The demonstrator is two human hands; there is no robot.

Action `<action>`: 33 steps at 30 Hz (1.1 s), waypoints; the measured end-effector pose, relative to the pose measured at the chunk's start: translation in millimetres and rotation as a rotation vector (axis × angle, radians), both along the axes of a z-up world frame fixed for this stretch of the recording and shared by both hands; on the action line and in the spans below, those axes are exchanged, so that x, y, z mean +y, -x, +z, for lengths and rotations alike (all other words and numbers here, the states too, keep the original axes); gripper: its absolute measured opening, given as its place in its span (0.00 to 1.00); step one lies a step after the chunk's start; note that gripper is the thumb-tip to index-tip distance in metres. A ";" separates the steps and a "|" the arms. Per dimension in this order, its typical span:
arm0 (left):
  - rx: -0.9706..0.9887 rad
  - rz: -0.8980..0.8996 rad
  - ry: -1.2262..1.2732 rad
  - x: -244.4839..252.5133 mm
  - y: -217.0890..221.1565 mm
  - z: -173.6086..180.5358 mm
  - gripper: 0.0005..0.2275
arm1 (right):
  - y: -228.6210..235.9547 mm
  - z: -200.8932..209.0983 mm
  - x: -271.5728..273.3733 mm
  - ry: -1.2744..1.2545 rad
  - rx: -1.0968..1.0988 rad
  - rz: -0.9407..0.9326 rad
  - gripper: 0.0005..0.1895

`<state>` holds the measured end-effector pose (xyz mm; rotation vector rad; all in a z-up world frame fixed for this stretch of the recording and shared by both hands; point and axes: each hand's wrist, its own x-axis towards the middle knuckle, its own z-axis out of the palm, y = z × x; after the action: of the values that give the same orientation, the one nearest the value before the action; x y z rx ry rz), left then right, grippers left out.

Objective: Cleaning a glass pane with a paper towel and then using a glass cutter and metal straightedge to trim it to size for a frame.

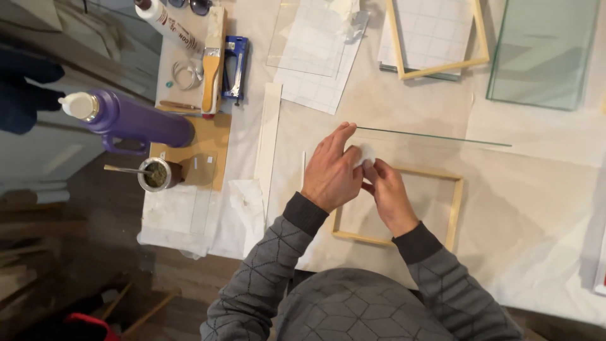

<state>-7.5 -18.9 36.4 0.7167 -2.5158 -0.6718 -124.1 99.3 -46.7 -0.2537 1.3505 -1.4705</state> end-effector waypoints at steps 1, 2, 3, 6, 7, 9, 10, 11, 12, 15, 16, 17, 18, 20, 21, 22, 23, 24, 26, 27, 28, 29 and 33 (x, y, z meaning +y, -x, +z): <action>0.019 -0.031 -0.019 -1.4 -3.6 1.4 0.10 | -1.4 -9.1 1.5 0.038 0.003 -0.015 0.12; 0.036 -0.057 -0.040 -2.9 -7.8 2.6 0.16 | -2.9 -18.4 2.4 0.076 0.005 -0.026 0.12; 0.037 -0.068 -0.036 -5.0 -10.1 5.2 0.16 | -6.9 -13.3 3.1 0.080 0.006 -0.037 0.12; 0.006 -0.125 -0.037 -6.3 -17.6 4.7 0.20 | -17.9 4.1 7.6 0.123 -0.013 -0.130 0.04; -0.006 -0.136 0.036 -7.5 -18.2 -2.1 0.21 | -19.2 9.7 7.0 0.003 0.143 -0.118 0.05; -0.014 -0.162 0.109 -5.7 -21.2 -9.5 0.22 | -18.2 14.5 15.9 -0.123 0.296 -0.124 0.07; -0.038 -0.165 0.129 -6.0 -21.3 -9.7 0.22 | -13.2 14.1 21.6 -0.054 0.339 -0.113 0.06; -0.061 -0.168 0.149 -6.7 -21.1 -10.3 0.22 | -8.0 13.2 27.1 0.013 0.383 -0.101 0.06; -0.054 -0.182 0.153 -7.6 -21.4 -9.0 0.22 | 1.6 20.1 35.7 0.014 0.389 -0.116 0.06; -0.072 -0.197 0.163 -7.3 -25.0 -11.6 0.21 | 27.6 44.8 60.4 -0.093 0.428 -0.302 0.08; -0.060 -0.194 0.175 -7.4 -25.0 -15.1 0.20 | 38.3 56.6 64.3 -0.141 0.800 -0.402 0.08; -0.048 -0.190 0.186 -7.6 -24.8 -18.8 0.19 | 49.1 68.3 67.9 -0.187 1.174 -0.496 0.08; -0.045 -0.191 0.181 -8.0 -26.0 -18.1 0.19 | 49.1 82.6 62.0 -0.191 1.178 -0.494 0.08; -0.032 -0.206 0.200 -10.0 -26.7 -16.4 0.19 | 51.0 110.8 48.4 -0.022 1.849 -0.415 0.05; -0.028 -0.204 0.199 -12.2 -24.4 -16.6 0.19 | 51.4 118.8 33.5 -0.022 1.854 -0.413 0.05; -0.022 -0.199 0.196 -12.1 -25.0 -17.4 0.18 | 48.8 125.6 21.3 -0.008 1.953 -0.187 0.07; -0.017 -0.194 0.193 -11.8 -25.4 -18.0 0.16 | 46.4 132.4 9.1 0.016 2.038 0.043 0.10; -0.016 -0.196 0.194 -12.0 -25.8 -18.3 0.16 | 46.8 128.1 3.9 0.015 2.039 0.043 0.10; -0.018 -0.196 0.199 -13.3 -24.9 -17.9 0.16 | 49.6 120.6 -8.0 0.127 1.959 0.411 0.14; -0.016 -0.193 0.202 -14.3 -22.9 -20.7 0.16 | 55.3 116.6 -8.8 0.130 1.963 0.409 0.14; -0.021 -0.195 0.236 -13.8 -23.9 -23.8 0.16 | 59.1 112.0 -9.6 0.074 1.865 0.398 0.07; -0.026 -0.198 0.269 -13.3 -24.8 -27.0 0.16 | 62.8 107.3 -10.4 0.019 1.766 0.386 0.06; 0.000 -0.189 0.262 -10.6 -25.1 -24.4 0.15 | 73.6 121.1 -25.9 -0.288 1.714 0.448 0.14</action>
<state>17.6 -29.6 12.0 0.3907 -2.6272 -0.3905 -197.6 73.4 74.4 -1.7439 2.4744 -0.3976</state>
